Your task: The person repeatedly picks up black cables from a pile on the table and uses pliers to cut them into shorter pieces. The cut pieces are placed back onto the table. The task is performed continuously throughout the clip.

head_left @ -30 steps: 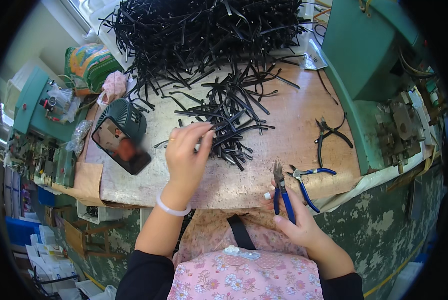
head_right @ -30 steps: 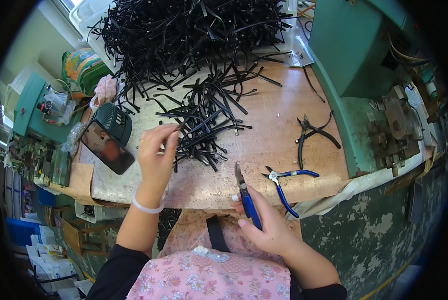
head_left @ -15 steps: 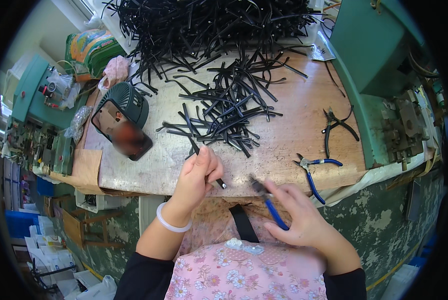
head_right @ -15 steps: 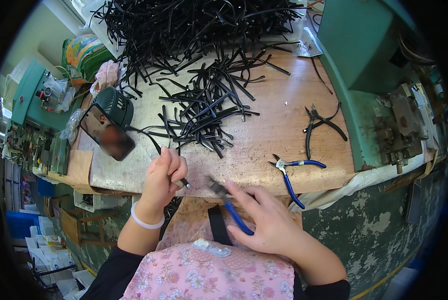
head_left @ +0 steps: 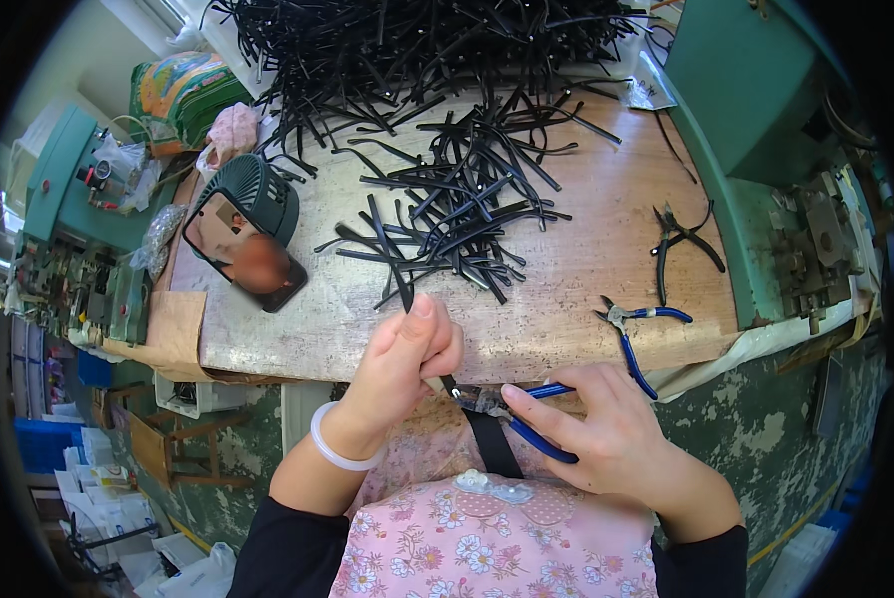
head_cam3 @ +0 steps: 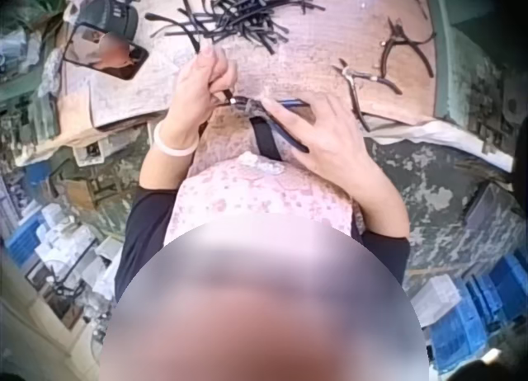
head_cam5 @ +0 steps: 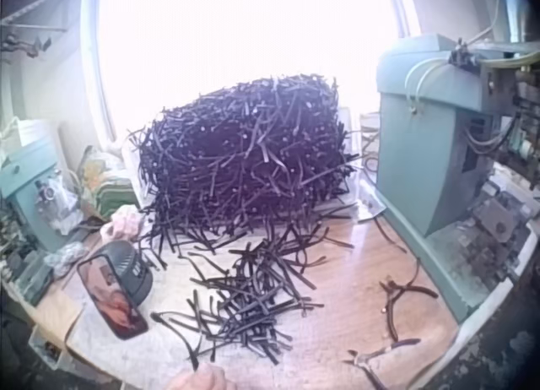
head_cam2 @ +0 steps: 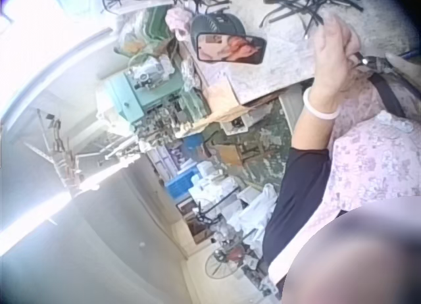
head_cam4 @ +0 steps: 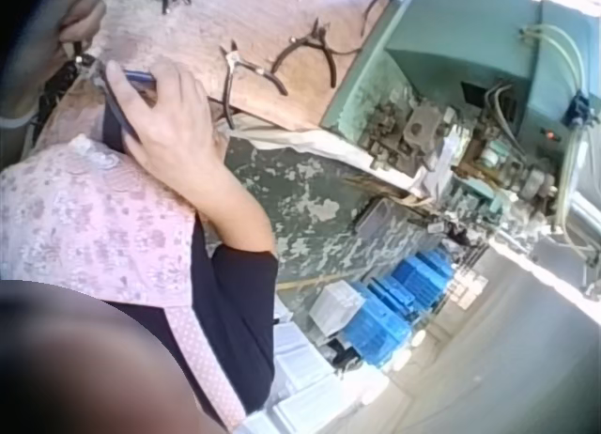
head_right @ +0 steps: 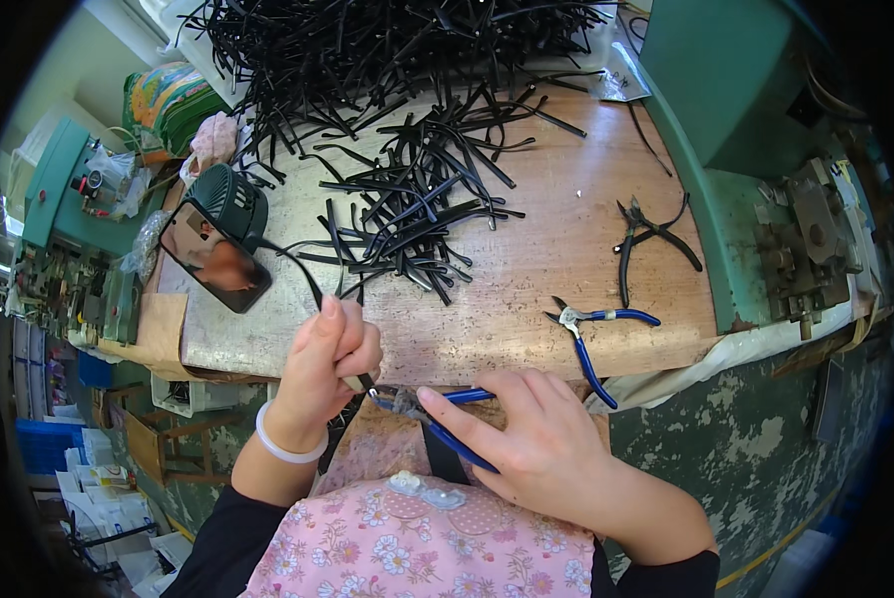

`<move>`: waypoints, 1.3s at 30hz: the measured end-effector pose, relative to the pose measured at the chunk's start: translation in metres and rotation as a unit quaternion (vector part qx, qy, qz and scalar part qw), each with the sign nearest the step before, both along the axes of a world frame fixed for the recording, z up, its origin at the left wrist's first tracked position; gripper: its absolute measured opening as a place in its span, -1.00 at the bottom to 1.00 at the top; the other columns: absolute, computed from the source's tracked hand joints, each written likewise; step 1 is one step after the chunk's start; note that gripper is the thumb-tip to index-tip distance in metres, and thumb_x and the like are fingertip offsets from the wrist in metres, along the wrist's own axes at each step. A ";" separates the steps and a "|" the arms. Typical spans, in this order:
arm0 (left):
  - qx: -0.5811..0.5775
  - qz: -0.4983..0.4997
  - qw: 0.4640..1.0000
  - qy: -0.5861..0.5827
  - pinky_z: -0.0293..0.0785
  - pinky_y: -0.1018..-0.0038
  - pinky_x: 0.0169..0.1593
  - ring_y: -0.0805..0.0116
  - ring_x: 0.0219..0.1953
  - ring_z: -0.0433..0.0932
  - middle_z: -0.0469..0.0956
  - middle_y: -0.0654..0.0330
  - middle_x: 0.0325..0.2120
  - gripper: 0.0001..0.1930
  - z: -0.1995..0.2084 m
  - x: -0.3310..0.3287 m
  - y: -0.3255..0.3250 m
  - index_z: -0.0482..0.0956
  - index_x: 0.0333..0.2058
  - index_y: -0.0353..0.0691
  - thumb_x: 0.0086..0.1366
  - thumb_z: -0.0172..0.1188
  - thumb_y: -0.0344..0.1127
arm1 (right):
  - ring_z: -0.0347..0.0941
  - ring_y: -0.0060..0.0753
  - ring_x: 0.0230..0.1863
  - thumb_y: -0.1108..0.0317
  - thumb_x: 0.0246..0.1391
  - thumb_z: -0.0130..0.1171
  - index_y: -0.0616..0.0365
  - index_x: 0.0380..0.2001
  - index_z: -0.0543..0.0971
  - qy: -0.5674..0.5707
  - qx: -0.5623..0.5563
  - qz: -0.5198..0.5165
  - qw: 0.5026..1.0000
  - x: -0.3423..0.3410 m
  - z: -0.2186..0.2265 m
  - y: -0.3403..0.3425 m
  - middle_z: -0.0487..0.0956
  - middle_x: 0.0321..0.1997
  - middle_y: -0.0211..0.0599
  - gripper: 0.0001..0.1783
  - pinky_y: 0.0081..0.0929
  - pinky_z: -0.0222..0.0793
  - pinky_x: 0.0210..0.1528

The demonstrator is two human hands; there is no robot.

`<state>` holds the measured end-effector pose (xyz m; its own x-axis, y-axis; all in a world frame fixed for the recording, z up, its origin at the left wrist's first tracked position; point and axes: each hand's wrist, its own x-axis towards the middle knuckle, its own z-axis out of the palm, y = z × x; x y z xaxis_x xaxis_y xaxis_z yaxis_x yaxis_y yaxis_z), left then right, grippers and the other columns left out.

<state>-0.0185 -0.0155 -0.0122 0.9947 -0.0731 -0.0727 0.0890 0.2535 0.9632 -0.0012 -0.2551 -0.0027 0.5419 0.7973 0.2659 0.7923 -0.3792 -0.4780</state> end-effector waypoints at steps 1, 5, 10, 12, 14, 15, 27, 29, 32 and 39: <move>0.000 0.004 1.000 -0.021 -0.03 0.60 -0.61 0.59 -0.70 -0.01 0.12 0.37 -0.75 -0.48 -0.001 -0.001 -0.002 0.17 -0.59 -0.08 0.51 -0.34 0.10 | 0.39 -0.14 -0.15 0.29 -0.21 0.36 -0.17 0.20 0.47 0.016 -0.005 0.002 1.000 0.000 0.002 -0.001 0.42 -0.15 -0.18 -0.24 -0.27 0.31 -0.15; 0.034 0.180 0.963 -0.198 -0.02 0.57 -0.56 0.55 -0.66 0.04 0.20 0.28 -0.73 -0.49 -0.007 -0.018 -0.020 0.17 -0.55 -0.16 0.51 -0.33 0.07 | 0.39 -0.12 -0.22 0.32 -0.22 0.37 -0.16 0.21 0.46 0.062 0.002 0.003 0.998 0.000 0.007 -0.002 0.42 -0.18 -0.16 -0.22 -0.25 0.35 -0.18; 0.113 0.319 0.900 -0.275 0.01 0.59 -0.55 0.56 -0.68 -0.01 0.12 0.32 -0.74 -0.48 -0.004 -0.018 -0.043 0.12 -0.56 -0.11 0.50 -0.38 0.13 | 0.38 -0.09 -0.23 0.34 -0.24 0.38 -0.16 0.23 0.43 0.072 0.061 -0.036 0.995 -0.010 0.002 0.006 0.40 -0.18 -0.12 -0.17 -0.23 0.35 -0.14; 0.140 0.353 0.880 -0.288 0.00 0.60 -0.55 0.56 -0.68 -0.04 0.08 0.35 -0.75 -0.48 -0.004 -0.016 -0.049 0.10 -0.57 -0.07 0.50 -0.37 0.14 | 0.38 -0.08 -0.24 0.35 -0.25 0.37 -0.16 0.24 0.42 0.080 0.082 -0.051 0.992 -0.014 0.000 0.012 0.40 -0.18 -0.11 -0.17 -0.23 0.35 -0.14; 0.162 0.375 0.862 -0.301 -0.02 0.61 -0.55 0.56 -0.68 -0.04 0.08 0.36 -0.74 -0.49 -0.005 -0.015 -0.051 0.10 -0.56 -0.07 0.50 -0.37 0.13 | 0.39 -0.07 -0.25 0.35 -0.24 0.36 -0.16 0.24 0.42 0.082 0.096 -0.058 0.990 -0.015 -0.003 0.015 0.40 -0.18 -0.10 -0.17 -0.24 0.37 -0.17; 0.157 0.370 0.866 -0.299 -0.01 0.62 -0.55 0.57 -0.68 -0.03 0.09 0.36 -0.74 -0.50 -0.005 -0.015 -0.051 0.10 -0.56 -0.07 0.51 -0.36 0.11 | 0.40 -0.07 -0.25 0.35 -0.25 0.37 -0.16 0.24 0.42 0.074 0.091 -0.057 0.991 -0.015 -0.006 0.015 0.40 -0.18 -0.09 -0.17 -0.25 0.38 -0.18; 0.016 0.224 0.973 -0.047 -0.08 0.61 -0.65 0.60 -0.66 0.00 0.17 0.34 -0.71 -0.50 0.013 -0.005 -0.030 0.15 -0.58 -0.09 0.51 -0.28 0.08 | 0.39 -0.06 -0.09 0.36 -0.20 0.36 -0.14 0.27 0.37 0.226 0.208 -0.053 0.950 -0.011 -0.003 0.000 0.37 -0.05 -0.07 -0.15 -0.25 0.38 -0.08; -0.001 0.213 0.975 -0.058 -0.04 0.63 -0.64 0.60 -0.65 0.06 0.22 0.32 -0.70 -0.50 0.009 -0.006 -0.030 0.20 -0.56 -0.10 0.51 -0.29 0.07 | 0.36 -0.05 -0.05 0.36 -0.20 0.36 -0.11 0.28 0.35 0.033 0.145 -0.065 0.987 -0.006 -0.010 0.005 0.35 -0.02 -0.06 -0.14 -0.23 0.35 -0.02; 0.016 0.212 0.977 -0.008 0.03 0.67 -0.63 0.59 -0.62 0.20 0.33 0.27 -0.67 -0.51 0.009 -0.006 -0.021 0.32 -0.50 -0.15 0.52 -0.30 0.04 | 0.37 -0.01 -0.06 0.35 -0.16 0.34 -0.04 0.28 0.33 0.070 0.063 -0.061 0.994 -0.005 -0.026 0.004 0.37 -0.02 -0.08 -0.16 -0.19 0.34 0.02; 0.594 0.117 0.747 -0.274 0.55 0.27 -0.33 0.04 -0.37 0.57 0.44 0.03 -0.21 -0.84 -0.022 0.077 0.014 0.50 -0.21 -0.25 0.35 0.05 -0.32 | 0.51 -0.15 -0.21 0.46 -0.01 0.17 0.04 0.34 0.22 0.260 0.112 -0.063 0.957 -0.012 -0.016 0.001 0.43 -0.09 -0.09 -0.21 -0.32 0.45 -0.11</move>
